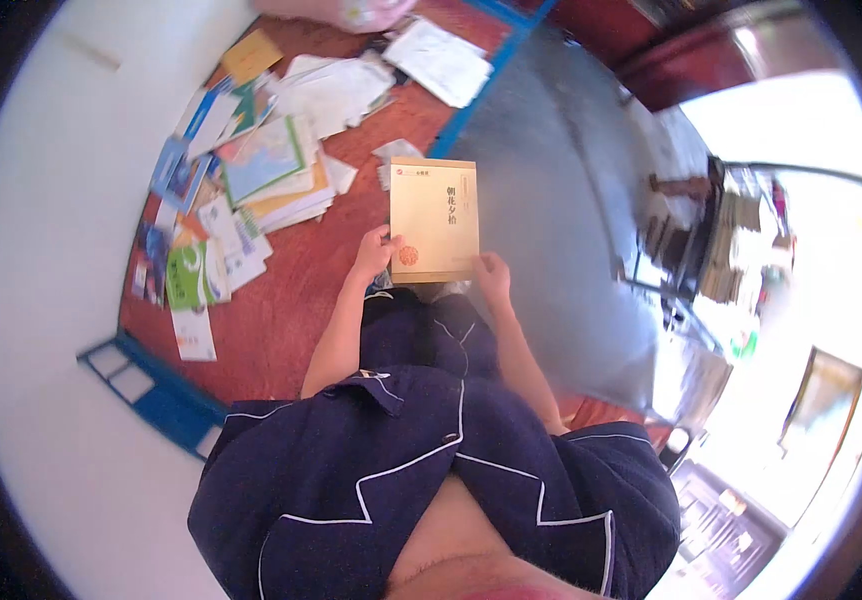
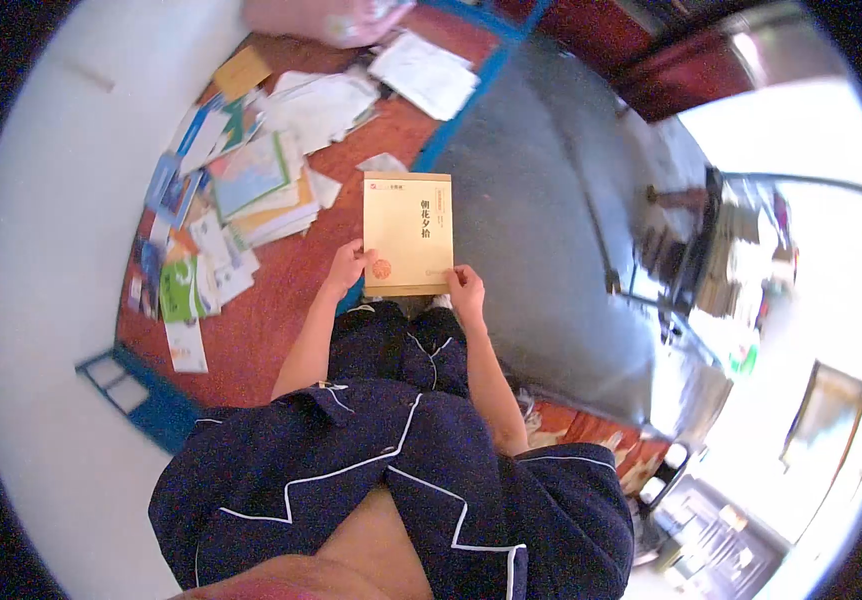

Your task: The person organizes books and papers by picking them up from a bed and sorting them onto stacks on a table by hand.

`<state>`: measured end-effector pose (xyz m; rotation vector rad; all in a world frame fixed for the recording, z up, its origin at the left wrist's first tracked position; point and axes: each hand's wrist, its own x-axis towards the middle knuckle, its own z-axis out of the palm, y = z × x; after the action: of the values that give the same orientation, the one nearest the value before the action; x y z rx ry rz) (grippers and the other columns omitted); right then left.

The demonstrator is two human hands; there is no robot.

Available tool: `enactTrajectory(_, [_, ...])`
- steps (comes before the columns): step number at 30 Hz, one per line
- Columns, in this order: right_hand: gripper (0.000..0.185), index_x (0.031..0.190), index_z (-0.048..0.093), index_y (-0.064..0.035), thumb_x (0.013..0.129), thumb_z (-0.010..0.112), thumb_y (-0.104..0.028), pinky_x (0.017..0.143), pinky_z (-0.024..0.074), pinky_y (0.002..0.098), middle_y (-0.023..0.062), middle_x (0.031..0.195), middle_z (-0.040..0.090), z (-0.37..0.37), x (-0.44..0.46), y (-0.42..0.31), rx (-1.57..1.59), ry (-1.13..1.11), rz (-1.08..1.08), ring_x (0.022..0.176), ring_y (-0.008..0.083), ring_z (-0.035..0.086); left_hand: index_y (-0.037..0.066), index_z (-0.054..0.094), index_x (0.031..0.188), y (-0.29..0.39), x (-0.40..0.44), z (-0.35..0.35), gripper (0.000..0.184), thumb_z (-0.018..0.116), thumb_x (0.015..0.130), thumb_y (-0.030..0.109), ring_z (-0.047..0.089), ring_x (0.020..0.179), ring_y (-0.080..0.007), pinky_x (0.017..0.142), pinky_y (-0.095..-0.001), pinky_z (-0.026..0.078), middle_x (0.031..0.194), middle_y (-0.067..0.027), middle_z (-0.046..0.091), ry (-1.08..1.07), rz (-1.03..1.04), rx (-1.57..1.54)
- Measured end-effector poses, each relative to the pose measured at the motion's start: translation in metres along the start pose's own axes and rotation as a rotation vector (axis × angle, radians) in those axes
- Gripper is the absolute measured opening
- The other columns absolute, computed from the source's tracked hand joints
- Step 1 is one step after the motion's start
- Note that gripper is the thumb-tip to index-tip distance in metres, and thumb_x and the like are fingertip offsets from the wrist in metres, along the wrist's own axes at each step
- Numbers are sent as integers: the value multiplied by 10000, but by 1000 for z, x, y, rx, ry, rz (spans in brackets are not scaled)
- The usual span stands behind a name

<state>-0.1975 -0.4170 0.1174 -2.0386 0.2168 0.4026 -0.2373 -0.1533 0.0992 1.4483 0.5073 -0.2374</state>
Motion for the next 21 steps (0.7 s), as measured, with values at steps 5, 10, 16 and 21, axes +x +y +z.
enactTrajectory(5, [219,873,617,-3,826,648,-215,663,494,351,136,736,652,-73,-33,34,-101,350,-2,670,249,633,-30,639,1040,9,20,91,247,644,867,146,585,839,-104,766,-284,474,962,-49,675,-309,86,229])
enactTrajectory(10, [216,847,607,-5,795,655,-209,664,497,370,147,737,648,-160,-77,100,-51,500,98,682,282,638,-21,655,973,6,6,208,210,650,843,145,617,760,-105,702,-289,488,852,-60,685,-461,137,421])
enactTrajectory(16, [215,830,612,-3,783,649,-210,664,498,368,149,731,649,-235,-126,172,37,653,216,683,281,639,-29,644,940,-10,-12,331,203,651,833,143,652,722,-150,667,-313,495,824,-112,693,-616,252,692])
enactTrajectory(21, [232,840,623,2,777,661,-218,662,496,355,138,738,654,-286,-140,198,163,732,313,681,244,634,-34,635,929,-3,-10,415,207,634,844,155,639,713,-155,656,-329,498,786,-114,682,-736,312,775])
